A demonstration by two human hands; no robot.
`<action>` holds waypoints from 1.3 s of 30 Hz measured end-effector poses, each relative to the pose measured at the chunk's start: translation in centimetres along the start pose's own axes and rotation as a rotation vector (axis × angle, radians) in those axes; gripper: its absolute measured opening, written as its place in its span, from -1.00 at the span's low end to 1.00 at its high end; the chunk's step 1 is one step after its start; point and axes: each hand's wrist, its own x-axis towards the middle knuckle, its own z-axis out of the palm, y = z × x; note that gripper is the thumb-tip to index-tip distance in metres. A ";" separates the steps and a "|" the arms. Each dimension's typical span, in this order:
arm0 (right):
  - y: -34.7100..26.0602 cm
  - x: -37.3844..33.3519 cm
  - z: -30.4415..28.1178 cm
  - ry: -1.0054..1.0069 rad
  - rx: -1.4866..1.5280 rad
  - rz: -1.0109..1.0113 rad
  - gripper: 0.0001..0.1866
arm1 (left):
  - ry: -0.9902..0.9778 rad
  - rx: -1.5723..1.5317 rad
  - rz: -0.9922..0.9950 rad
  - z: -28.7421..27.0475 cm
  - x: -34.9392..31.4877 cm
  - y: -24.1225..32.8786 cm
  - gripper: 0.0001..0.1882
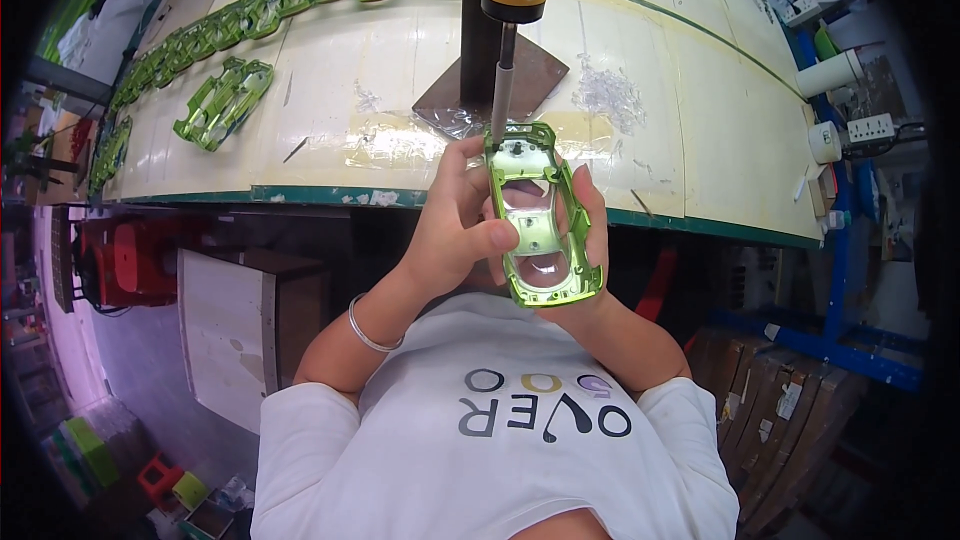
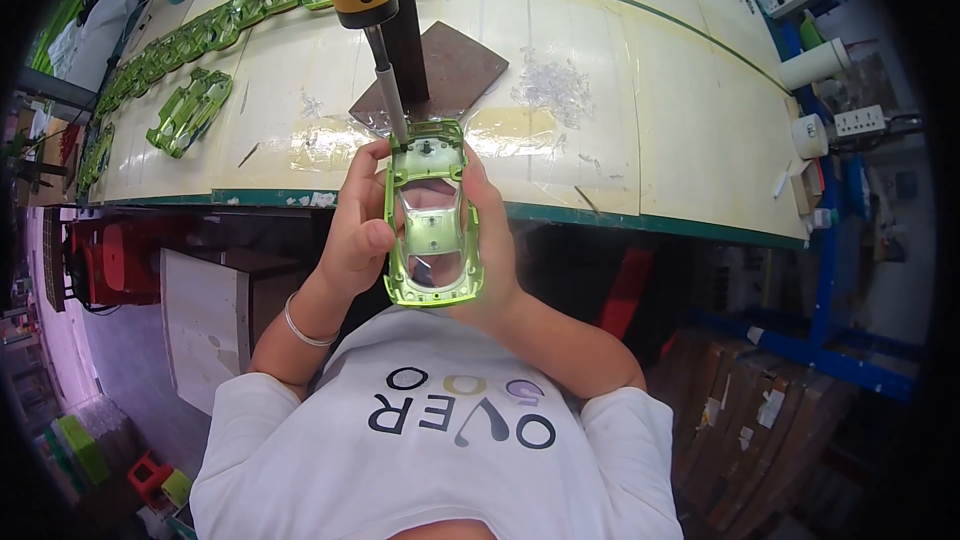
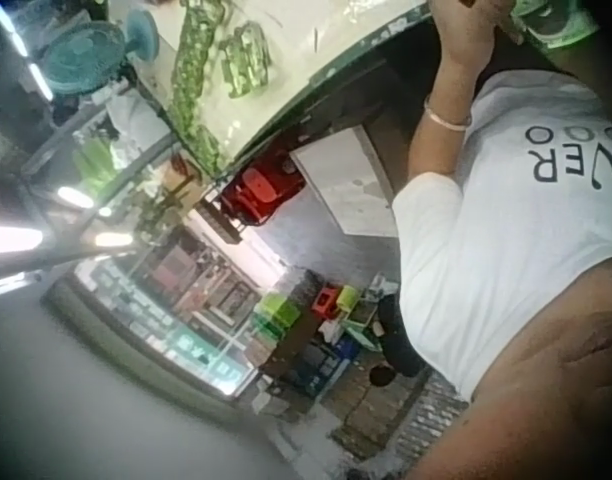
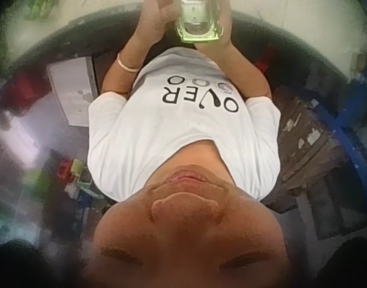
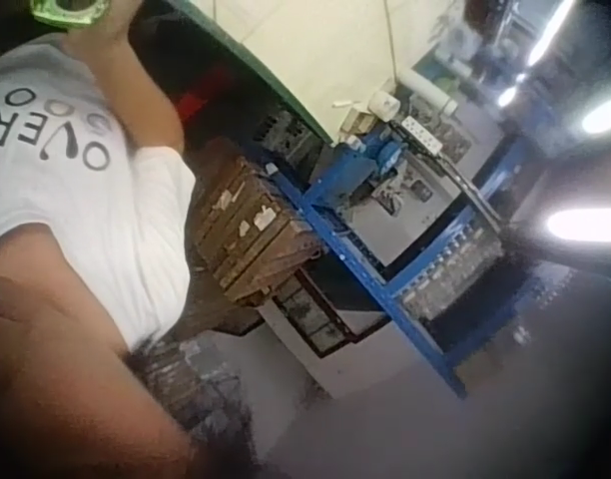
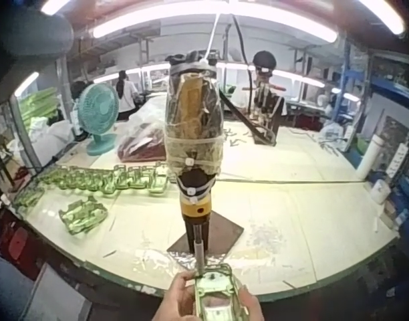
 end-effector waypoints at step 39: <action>-2.9 2.6 -2.1 -0.526 0.365 0.484 -0.35 | -0.204 0.478 0.206 -1.1 -2.9 1.0 0.23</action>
